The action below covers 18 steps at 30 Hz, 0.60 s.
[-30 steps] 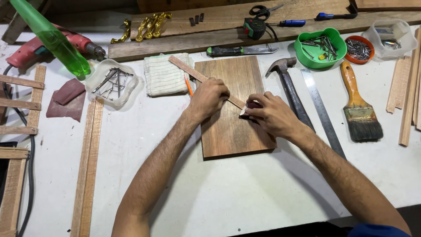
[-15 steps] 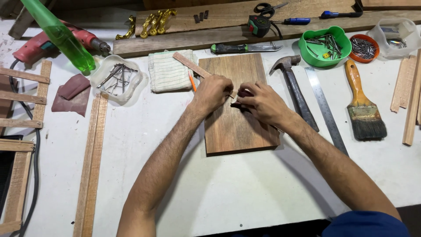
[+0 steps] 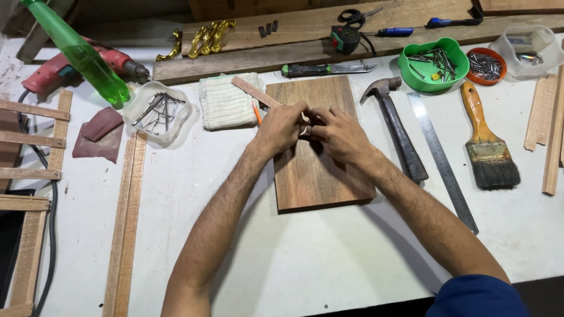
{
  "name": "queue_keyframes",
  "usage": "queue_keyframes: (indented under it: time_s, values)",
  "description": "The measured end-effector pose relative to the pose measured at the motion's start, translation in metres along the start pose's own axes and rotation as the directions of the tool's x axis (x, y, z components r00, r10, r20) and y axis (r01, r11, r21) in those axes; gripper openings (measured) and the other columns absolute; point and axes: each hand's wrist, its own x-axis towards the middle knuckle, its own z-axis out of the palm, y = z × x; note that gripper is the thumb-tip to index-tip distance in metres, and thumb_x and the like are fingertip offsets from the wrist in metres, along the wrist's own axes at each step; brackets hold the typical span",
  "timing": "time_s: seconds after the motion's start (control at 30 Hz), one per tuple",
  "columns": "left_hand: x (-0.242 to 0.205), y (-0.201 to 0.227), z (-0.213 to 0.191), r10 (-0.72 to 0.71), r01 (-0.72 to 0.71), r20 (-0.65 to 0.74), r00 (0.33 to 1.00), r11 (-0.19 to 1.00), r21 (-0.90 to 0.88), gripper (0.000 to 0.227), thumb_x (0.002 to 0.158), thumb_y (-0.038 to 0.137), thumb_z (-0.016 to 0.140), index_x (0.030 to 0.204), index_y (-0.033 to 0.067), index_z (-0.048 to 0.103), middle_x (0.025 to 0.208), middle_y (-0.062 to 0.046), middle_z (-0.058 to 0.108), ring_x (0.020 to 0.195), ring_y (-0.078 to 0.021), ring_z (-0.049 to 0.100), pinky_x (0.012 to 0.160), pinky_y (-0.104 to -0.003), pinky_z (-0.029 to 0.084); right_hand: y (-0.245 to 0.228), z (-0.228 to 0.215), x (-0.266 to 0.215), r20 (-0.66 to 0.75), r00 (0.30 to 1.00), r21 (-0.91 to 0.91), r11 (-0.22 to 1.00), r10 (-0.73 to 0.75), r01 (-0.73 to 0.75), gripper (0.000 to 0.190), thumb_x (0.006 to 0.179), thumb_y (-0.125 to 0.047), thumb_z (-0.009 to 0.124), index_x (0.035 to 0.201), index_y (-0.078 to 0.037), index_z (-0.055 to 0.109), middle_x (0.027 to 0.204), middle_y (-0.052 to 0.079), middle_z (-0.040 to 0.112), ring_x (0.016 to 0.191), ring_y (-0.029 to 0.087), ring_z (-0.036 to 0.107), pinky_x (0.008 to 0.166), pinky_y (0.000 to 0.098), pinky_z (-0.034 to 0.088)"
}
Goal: Measure and mark a wooden piece using a pencil and a ruler.
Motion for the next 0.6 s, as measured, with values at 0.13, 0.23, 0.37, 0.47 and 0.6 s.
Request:
queue_keyframes:
  time_s: [0.13,0.23,0.37,0.47,0.6]
  values:
    - [-0.001,0.011,-0.008,0.036,-0.036,-0.027,0.999,0.999,0.023,0.022,0.091,0.007,0.074,0.108,0.0064,0.059,0.089,-0.009,0.077,0.089,-0.0266,0.076,0.076,-0.042,0.059,0.002,-0.006,-0.005,-0.027,0.999,0.091,0.996,-0.018,0.02,0.028,0.088,-0.017,0.076,0.116,-0.018,0.08,0.137,0.004,0.06,0.104,0.024,0.057,0.088,0.0387,0.054]
    - [0.0,0.016,-0.006,-0.037,0.034,0.043,0.998,0.998,0.062,0.021,0.092,0.014,0.072,0.107,0.0075,0.06,0.09,-0.007,0.076,0.087,-0.0233,0.074,0.076,-0.041,0.06,0.002,-0.018,-0.023,-0.029,0.999,0.139,0.99,-0.016,0.02,0.026,0.088,-0.02,0.077,0.114,-0.018,0.08,0.135,0.004,0.06,0.108,0.024,0.057,0.093,0.0384,0.054]
    - [-0.009,0.034,-0.001,-0.005,0.001,0.017,1.0,0.974,0.226,0.019,0.095,0.026,0.074,0.097,0.0088,0.067,0.091,-0.008,0.069,0.092,-0.0254,0.068,0.083,-0.045,0.057,0.0,-0.043,-0.068,0.077,0.995,0.19,0.979,0.061,-0.075,0.023,0.088,-0.024,0.077,0.11,-0.019,0.08,0.13,0.002,0.061,0.105,0.023,0.057,0.093,0.0369,0.054]
    - [-0.011,0.046,-0.002,-0.028,0.023,0.012,1.0,0.956,0.291,0.022,0.092,0.031,0.075,0.094,0.0103,0.07,0.089,-0.007,0.066,0.092,-0.0241,0.066,0.098,-0.056,0.048,0.006,-0.05,-0.1,0.066,0.994,0.2,0.975,0.084,-0.096,0.023,0.087,-0.024,0.078,0.109,-0.019,0.08,0.128,0.002,0.062,0.106,0.022,0.058,0.093,0.0364,0.054]
    - [-0.012,0.038,0.012,0.013,-0.002,-0.035,0.999,0.952,0.307,0.021,0.088,0.032,0.077,0.091,0.0113,0.073,0.087,-0.005,0.064,0.095,-0.023,0.066,0.111,-0.077,0.019,0.008,-0.053,-0.112,0.044,0.994,0.151,0.983,0.096,-0.102,0.022,0.086,-0.023,0.079,0.107,-0.018,0.081,0.128,0.001,0.062,0.103,0.022,0.059,0.091,0.0358,0.054]
